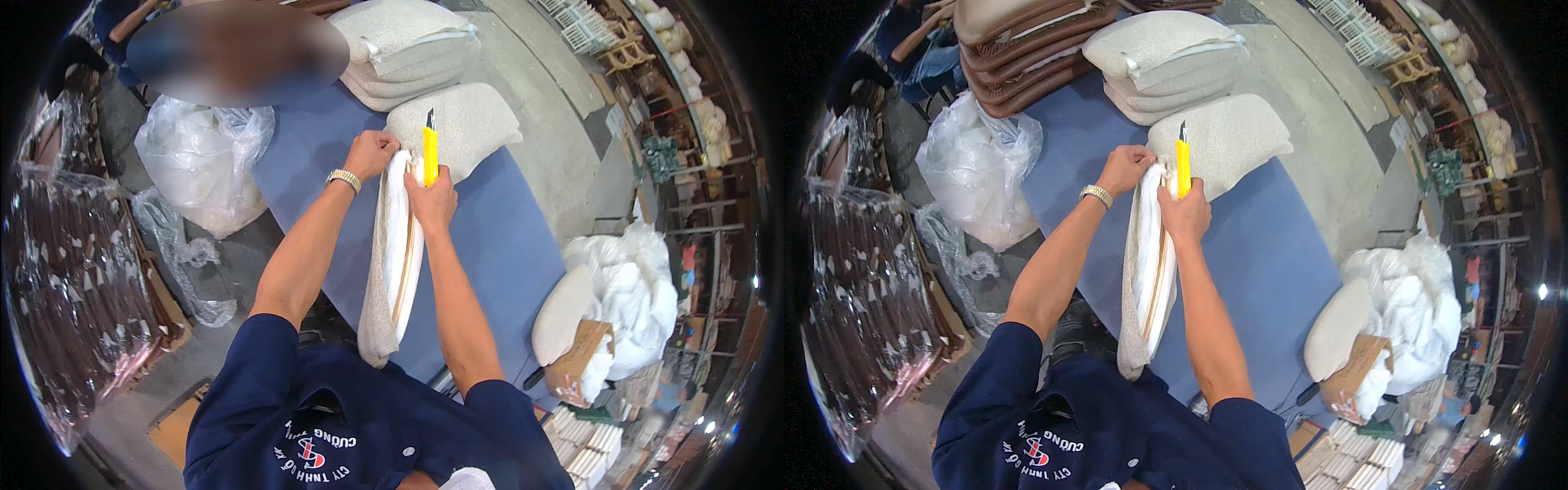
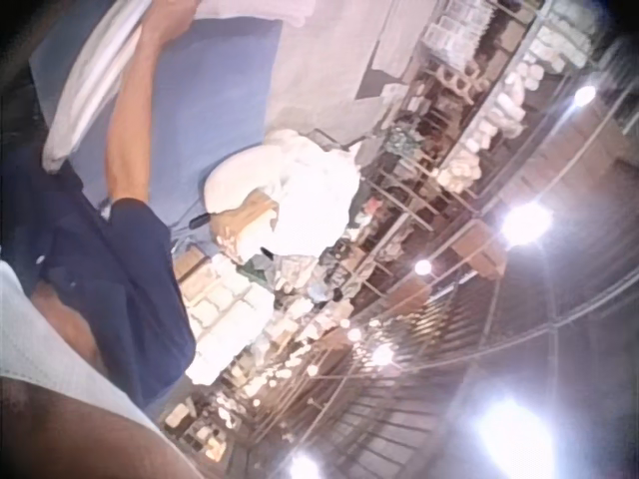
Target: The person wraps fabric around a foam seat cushion, folds and tucks the edges, and secures the fabric using a pneumatic staple gun. They trim excess fabric with a utility knife and smooth the surface repeatedly to ensure a tight fit.
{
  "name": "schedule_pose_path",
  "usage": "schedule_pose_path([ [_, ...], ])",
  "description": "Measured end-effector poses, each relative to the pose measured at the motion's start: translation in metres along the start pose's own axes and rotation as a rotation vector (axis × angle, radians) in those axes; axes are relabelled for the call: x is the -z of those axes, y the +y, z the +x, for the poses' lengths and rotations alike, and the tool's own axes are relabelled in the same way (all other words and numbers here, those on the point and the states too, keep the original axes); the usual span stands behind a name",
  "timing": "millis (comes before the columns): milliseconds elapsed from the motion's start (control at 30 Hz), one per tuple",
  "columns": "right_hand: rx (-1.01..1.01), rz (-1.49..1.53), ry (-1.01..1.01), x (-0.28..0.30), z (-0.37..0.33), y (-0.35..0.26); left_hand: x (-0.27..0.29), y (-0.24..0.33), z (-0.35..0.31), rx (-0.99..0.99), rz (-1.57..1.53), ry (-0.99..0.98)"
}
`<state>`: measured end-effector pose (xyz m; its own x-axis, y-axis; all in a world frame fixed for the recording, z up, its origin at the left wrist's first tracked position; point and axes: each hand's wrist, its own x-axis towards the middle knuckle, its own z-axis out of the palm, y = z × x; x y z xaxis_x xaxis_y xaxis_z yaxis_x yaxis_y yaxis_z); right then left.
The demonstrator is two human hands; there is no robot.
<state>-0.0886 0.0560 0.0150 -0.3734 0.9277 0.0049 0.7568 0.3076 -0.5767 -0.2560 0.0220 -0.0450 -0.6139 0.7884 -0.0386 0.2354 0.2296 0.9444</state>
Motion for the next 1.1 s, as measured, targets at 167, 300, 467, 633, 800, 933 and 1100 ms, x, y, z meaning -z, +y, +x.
schedule_pose_path([
  [167, 0.429, -0.025, 0.174, -0.003, 0.040, 0.002, -0.006, -0.010, -0.014, -0.021, -0.130, 0.026],
  [300, 0.950, -0.033, -0.117, -0.001, 0.095, 0.014, -0.010, 0.021, -0.055, 0.083, -0.179, -0.002],
  [467, 0.576, -0.157, -0.509, 0.007, 0.111, -0.031, -0.037, 0.013, -0.090, -0.079, 0.057, 0.166],
  [633, 0.587, -0.255, -0.568, 0.013, 0.118, -0.035, -0.012, 0.021, -0.080, 0.066, 0.044, 0.002],
  [800, 0.709, -0.308, -0.552, 0.002, 0.122, -0.045, -0.007, 0.004, -0.057, -0.013, 0.253, -0.009],
  [933, 0.711, -0.392, -0.577, 0.011, 0.120, -0.054, 0.003, 0.020, -0.040, 0.097, 0.293, -0.141],
  [1100, 0.571, -0.454, -0.631, 0.015, 0.131, -0.052, -0.016, 0.012, -0.032, -0.066, 0.269, 0.031],
])
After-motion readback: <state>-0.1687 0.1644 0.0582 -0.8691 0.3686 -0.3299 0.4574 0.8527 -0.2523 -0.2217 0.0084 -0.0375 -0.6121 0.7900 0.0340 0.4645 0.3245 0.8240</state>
